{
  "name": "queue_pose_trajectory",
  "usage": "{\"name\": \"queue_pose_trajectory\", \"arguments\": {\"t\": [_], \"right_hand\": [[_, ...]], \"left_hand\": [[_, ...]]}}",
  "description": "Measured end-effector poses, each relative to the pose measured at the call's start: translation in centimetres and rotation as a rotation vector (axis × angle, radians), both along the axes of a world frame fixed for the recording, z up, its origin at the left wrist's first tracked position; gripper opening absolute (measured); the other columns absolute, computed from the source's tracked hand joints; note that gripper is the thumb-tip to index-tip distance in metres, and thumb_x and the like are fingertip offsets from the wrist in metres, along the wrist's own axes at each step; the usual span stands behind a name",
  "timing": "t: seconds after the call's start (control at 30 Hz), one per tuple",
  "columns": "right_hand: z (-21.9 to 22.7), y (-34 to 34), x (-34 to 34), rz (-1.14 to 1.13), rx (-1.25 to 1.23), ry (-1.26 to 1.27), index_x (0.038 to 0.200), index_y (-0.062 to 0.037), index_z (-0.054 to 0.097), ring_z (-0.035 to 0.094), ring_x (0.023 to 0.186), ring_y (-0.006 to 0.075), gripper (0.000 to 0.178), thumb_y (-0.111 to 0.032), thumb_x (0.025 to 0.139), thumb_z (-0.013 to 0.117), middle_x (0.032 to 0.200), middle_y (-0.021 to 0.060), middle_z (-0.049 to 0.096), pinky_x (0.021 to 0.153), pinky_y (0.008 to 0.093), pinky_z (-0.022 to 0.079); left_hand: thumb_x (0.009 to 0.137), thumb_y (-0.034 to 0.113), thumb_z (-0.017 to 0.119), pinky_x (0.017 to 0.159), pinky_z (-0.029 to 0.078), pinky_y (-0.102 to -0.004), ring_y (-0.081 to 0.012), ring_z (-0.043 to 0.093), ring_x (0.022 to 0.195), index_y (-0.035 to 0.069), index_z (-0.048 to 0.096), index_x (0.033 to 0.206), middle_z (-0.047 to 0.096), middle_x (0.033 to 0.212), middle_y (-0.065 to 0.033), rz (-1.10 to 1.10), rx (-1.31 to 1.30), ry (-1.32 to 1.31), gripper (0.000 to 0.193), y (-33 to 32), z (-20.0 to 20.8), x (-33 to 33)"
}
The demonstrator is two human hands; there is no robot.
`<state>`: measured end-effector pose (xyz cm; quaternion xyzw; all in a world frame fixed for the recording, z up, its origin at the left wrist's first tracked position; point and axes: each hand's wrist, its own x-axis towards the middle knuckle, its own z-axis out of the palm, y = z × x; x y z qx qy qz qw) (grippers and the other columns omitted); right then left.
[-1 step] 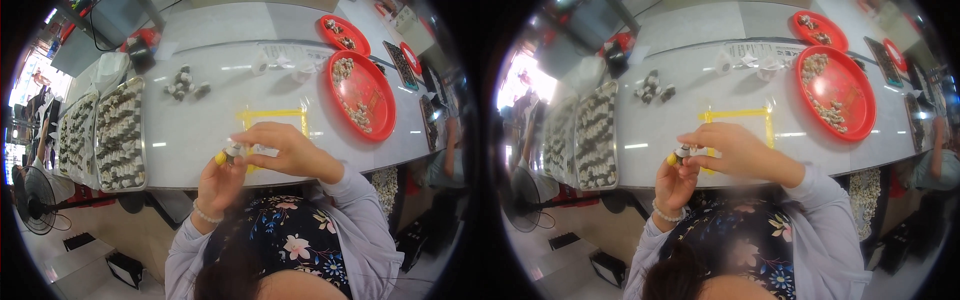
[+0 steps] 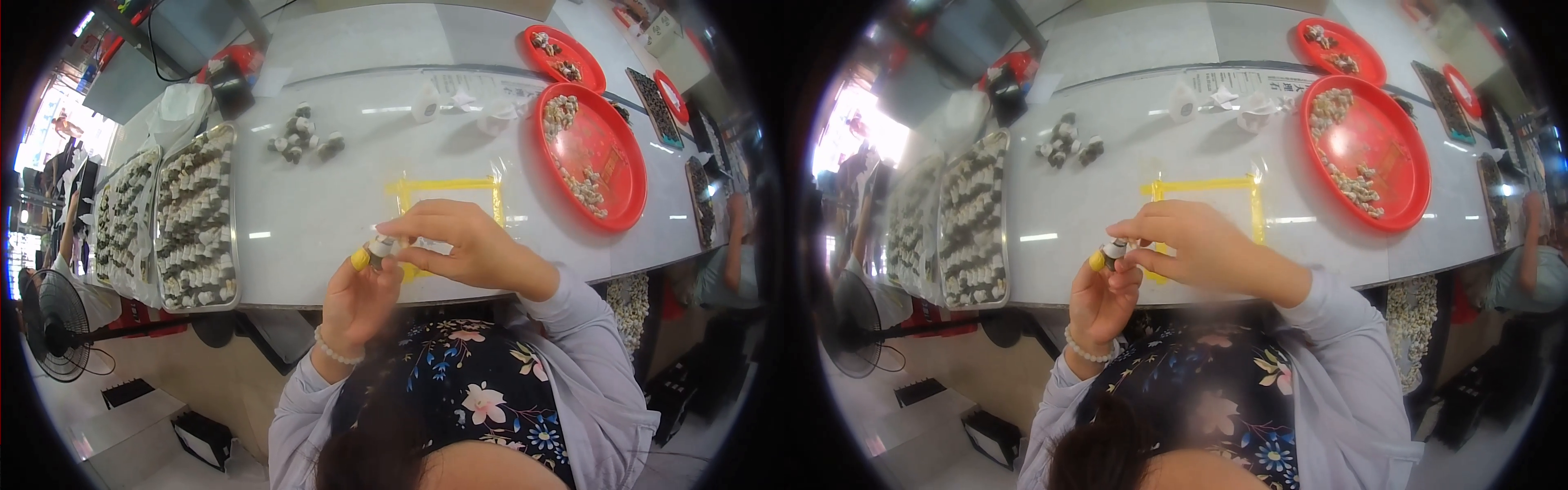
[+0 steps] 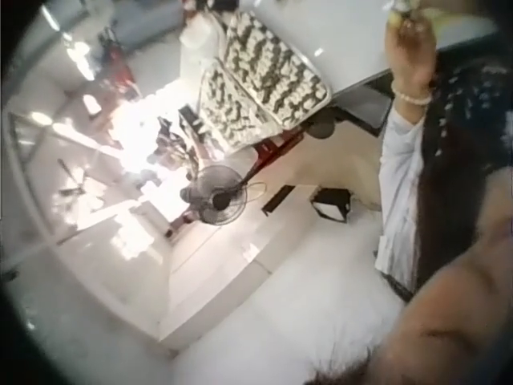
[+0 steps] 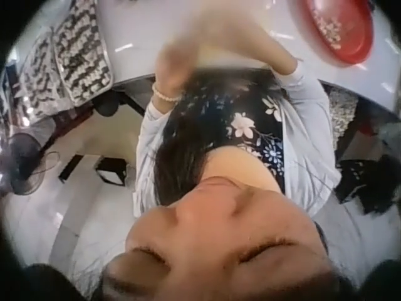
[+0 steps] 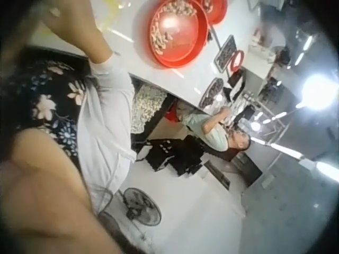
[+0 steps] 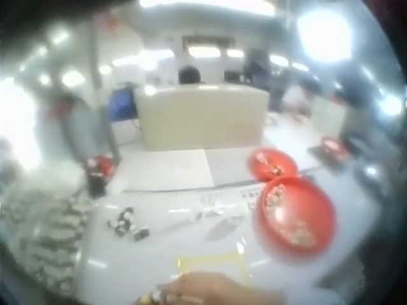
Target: The person assembles and sorts small plastic components by hand at a workshop table, placing them into a tray, onto a plastic plate, and into a storage bin.
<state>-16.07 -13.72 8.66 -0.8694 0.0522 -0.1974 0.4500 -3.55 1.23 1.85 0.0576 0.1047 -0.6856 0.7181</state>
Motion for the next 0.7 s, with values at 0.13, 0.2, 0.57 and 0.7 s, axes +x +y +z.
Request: {"name": "queue_pose_trajectory", "arguments": {"t": [0.13, 0.2, 0.57, 0.7], "right_hand": [[-0.9, 0.6, -0.1, -0.045, -0.013, 0.011, 0.105, -0.0029, 0.06, 0.059, 0.068, 0.0217, 0.033, -0.007, 0.073, 0.067, 0.077, 0.0095, 0.061, 0.06, 0.0287, 0.046], [-1.3, 1.0, -0.5, -0.118, -0.098, 0.008, 0.103, -0.0024, 0.061, 0.059, 0.066, 0.0206, 0.032, -0.007, 0.072, 0.068, 0.074, 0.0091, 0.06, 0.059, 0.0287, 0.046], [-2.6, 2.0, -1.5, -0.175, -0.052, -0.078, 0.098, -0.0023, 0.062, 0.059, 0.065, 0.022, 0.032, 0.0, 0.068, 0.069, 0.073, 0.0087, 0.061, 0.058, 0.028, 0.047], [-3.0, 2.1, -1.7, -0.177, -0.115, -0.104, 0.097, -0.0012, 0.063, 0.059, 0.065, 0.023, 0.03, 0.001, 0.068, 0.069, 0.077, 0.01, 0.062, 0.057, 0.0283, 0.047]], "left_hand": [[0.087, 0.013, 0.053, 0.075, 0.047, -0.0283, -0.0186, 0.058, 0.087, 0.0, 0.051, 0.11, 0.057, 0.103, -0.01, 0.109, 0.108, -0.318, 0.027, 0.0, 1.8, -0.7], [0.085, 0.009, 0.055, 0.077, 0.047, -0.029, -0.0181, 0.058, 0.087, -0.002, 0.05, 0.11, 0.058, 0.102, -0.0109, 0.182, 0.117, -0.668, 0.028, 0.0, 1.7, -1.2], [0.086, 0.007, 0.055, 0.069, 0.051, -0.0275, -0.0173, 0.062, 0.073, -0.007, 0.051, 0.108, 0.063, 0.089, -0.0132, 0.253, 0.155, -1.101, 0.026, -0.2, -0.1, -2.0], [0.086, 0.007, 0.055, 0.067, 0.051, -0.0274, -0.0174, 0.062, 0.071, -0.007, 0.051, 0.107, 0.063, 0.088, -0.013, 0.237, 0.137, -1.083, 0.025, -0.5, -0.7, -2.0]]}}
